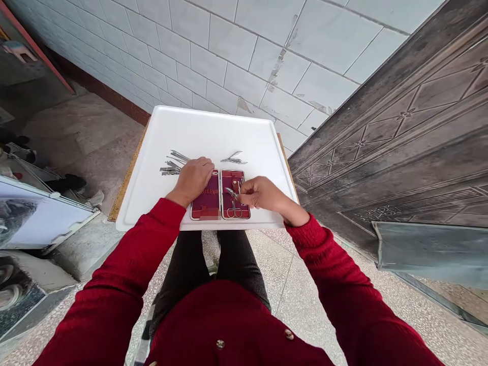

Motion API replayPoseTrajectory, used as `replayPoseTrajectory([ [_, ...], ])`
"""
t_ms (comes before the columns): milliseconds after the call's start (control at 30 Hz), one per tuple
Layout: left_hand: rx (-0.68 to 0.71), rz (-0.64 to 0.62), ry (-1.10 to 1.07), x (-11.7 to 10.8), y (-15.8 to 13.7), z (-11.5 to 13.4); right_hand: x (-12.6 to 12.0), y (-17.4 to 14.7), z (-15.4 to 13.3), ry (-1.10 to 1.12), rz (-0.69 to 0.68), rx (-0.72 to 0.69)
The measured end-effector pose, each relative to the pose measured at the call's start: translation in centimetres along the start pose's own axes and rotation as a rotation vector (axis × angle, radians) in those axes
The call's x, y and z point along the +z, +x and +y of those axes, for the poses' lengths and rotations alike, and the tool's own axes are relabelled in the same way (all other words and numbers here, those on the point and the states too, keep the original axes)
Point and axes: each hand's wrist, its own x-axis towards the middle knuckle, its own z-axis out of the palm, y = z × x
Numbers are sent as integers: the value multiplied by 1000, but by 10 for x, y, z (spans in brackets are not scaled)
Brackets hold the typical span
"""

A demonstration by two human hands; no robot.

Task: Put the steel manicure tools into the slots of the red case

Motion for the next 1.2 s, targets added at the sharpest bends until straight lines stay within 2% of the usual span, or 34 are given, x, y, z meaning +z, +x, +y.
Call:
replayPoseTrajectory([
  [100, -11, 8, -4, 0, 0, 0, -22, 23, 10, 16, 160, -101],
  [233, -17, 15, -22, -2, 0, 0, -42, 63, 22, -216, 358, -158],
  [367, -17, 7, -30, -4, 1, 0, -38, 83, 36, -326, 402, -163],
  [567, -15, 23, -23, -2, 1, 0, -29, 80, 49, -194, 572, -181],
  [633, -16, 38, -19, -1, 1, -1, -33, 74, 49, -64, 518, -178],
  [767, -12, 53, -29, -1, 0, -2, -43, 60, 46, 178, 166, -115],
  [867, -12, 58, -37, -1, 1, -2, -44, 56, 45, 233, 10, -85],
  [1000, -3, 45, -36, -1, 2, -3, -42, 59, 47, 278, -15, -104],
  [1200, 4, 36, -42, -1, 3, -2, -38, 61, 47, 332, 94, -144],
])
